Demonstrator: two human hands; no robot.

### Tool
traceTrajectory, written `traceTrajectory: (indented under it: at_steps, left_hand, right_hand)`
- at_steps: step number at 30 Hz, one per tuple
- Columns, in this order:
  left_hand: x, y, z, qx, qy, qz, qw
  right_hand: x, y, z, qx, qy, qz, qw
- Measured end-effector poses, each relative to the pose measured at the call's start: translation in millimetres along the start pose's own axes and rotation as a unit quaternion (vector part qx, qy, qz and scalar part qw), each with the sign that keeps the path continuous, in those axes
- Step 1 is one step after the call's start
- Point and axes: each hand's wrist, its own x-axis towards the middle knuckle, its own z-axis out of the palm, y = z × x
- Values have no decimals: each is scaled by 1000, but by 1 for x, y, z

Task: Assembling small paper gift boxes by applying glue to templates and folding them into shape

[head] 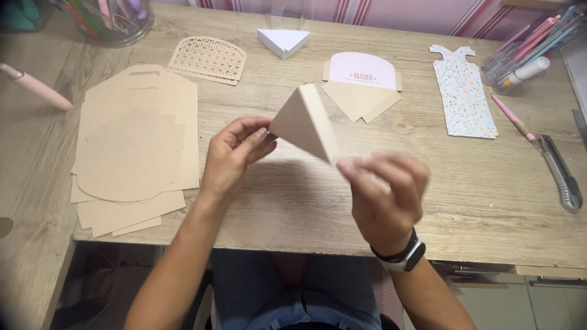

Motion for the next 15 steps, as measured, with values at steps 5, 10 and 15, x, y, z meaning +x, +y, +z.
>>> traceTrajectory:
  at_steps: [5,10,15]
  left_hand:
    - [-14,-16,4,-62,61,24,996]
    - [-24,-23,2,-90,91,23,992]
    - [-34,-14,-2,-5,68,81,994]
  right_hand:
    - [-26,-8,9,56,38,-2,998]
    - [-24,-21,10,112,44,35,992]
    - [-28,-21,10,154,44,49,986]
